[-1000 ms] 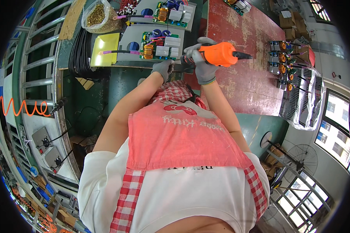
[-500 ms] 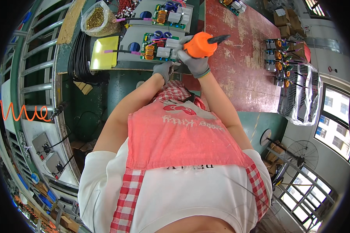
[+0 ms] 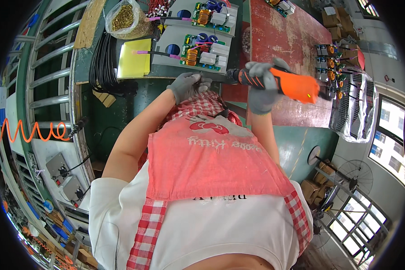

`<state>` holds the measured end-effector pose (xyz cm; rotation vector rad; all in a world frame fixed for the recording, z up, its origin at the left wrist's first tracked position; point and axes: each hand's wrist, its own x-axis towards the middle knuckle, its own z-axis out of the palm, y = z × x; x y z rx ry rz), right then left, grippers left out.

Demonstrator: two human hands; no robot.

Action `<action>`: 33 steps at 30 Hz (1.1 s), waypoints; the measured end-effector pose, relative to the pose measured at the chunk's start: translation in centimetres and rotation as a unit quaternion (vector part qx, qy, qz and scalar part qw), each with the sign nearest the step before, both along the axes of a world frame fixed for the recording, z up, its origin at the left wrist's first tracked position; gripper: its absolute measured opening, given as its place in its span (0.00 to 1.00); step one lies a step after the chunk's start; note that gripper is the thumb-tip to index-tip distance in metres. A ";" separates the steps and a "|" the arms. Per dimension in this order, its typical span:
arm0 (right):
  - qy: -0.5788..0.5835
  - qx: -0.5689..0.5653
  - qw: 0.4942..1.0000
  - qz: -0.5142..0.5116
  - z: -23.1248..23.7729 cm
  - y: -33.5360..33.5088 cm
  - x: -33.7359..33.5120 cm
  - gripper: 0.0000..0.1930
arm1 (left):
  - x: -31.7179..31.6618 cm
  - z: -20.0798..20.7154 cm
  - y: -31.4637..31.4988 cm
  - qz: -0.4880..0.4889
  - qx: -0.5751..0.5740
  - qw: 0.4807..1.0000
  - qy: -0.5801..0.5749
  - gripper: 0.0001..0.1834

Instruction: The person assembles an electronic device by placing a circuit board into a metal casing and securing it with a power drill. They then connect wires to the board and use a pneumatic tool to fasten the casing components together on a factory assembly line.

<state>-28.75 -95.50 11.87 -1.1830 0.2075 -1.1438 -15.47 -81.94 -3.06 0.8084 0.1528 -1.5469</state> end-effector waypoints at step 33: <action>-0.019 -0.004 1.000 0.004 1.9 8.0 3.2 0.23 | 4.4 2.7 5.7 0.018 -0.046 0.979 0.195 0.12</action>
